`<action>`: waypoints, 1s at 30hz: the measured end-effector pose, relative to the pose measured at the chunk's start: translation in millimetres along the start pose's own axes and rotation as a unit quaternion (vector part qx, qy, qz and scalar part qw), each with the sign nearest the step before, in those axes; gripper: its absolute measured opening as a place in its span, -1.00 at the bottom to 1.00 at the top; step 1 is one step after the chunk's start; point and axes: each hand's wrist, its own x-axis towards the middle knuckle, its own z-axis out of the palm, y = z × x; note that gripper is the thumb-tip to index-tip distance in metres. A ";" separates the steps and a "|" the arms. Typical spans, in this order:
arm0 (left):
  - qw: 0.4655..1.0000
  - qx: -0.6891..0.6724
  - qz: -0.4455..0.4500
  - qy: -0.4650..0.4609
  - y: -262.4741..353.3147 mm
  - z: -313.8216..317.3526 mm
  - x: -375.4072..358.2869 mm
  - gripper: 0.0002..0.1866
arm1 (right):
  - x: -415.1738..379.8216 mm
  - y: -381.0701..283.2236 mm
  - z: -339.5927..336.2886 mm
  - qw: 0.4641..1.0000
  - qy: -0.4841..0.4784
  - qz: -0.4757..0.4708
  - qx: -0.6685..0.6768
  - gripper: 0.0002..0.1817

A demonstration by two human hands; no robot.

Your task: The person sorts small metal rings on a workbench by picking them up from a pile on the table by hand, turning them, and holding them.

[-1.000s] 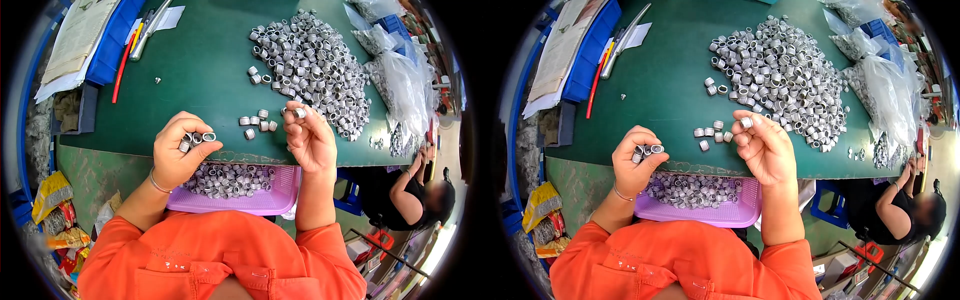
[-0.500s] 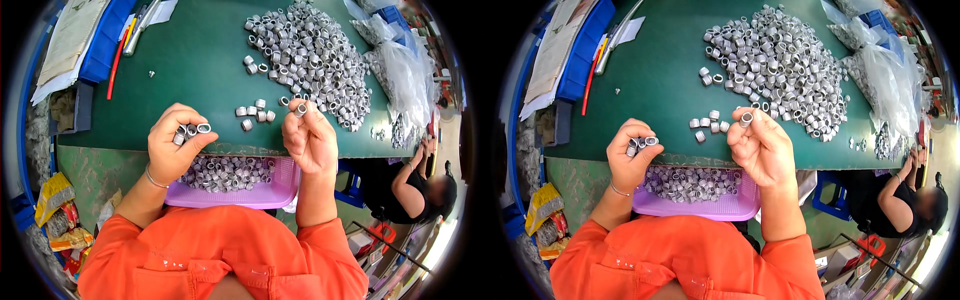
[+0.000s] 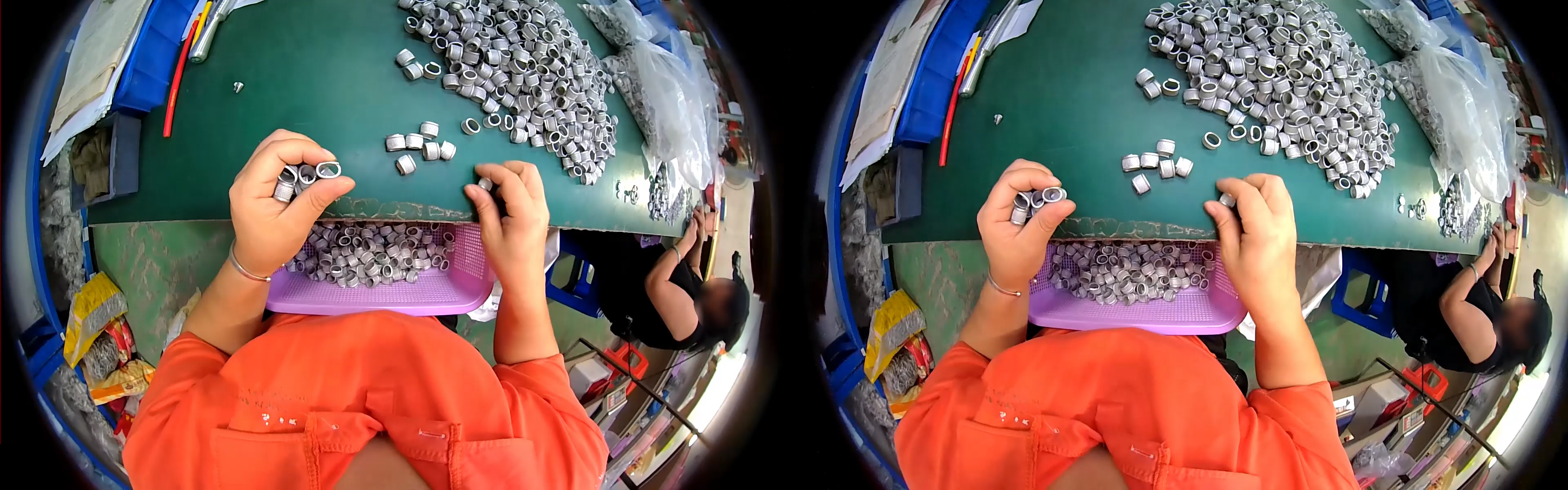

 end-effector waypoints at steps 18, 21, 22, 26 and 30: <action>0.999 0.024 0.020 -0.035 -4.3 -4.3 0.0 -0.76 | -15.1 3.3 8.7 0.764 -0.106 0.113 0.627 -0.84; 0.999 0.030 0.016 -0.037 -3.3 -4.7 0.3 -0.76 | -2.5 1.8 2.8 0.844 -0.139 -0.009 0.517 -0.78; 1.000 0.016 0.001 -0.004 0.2 -0.7 1.5 -0.78 | 2.7 1.2 2.0 0.903 -0.104 -0.053 0.414 -0.77; 1.000 0.005 0.001 -0.003 -0.2 -0.1 0.9 -0.77 | 29.6 7.5 23.8 0.992 0.061 -0.075 0.081 -0.80; 1.000 0.021 0.009 0.001 -0.8 -0.7 0.8 -0.77 | 37.0 9.5 28.9 0.998 0.045 -0.038 0.029 -0.76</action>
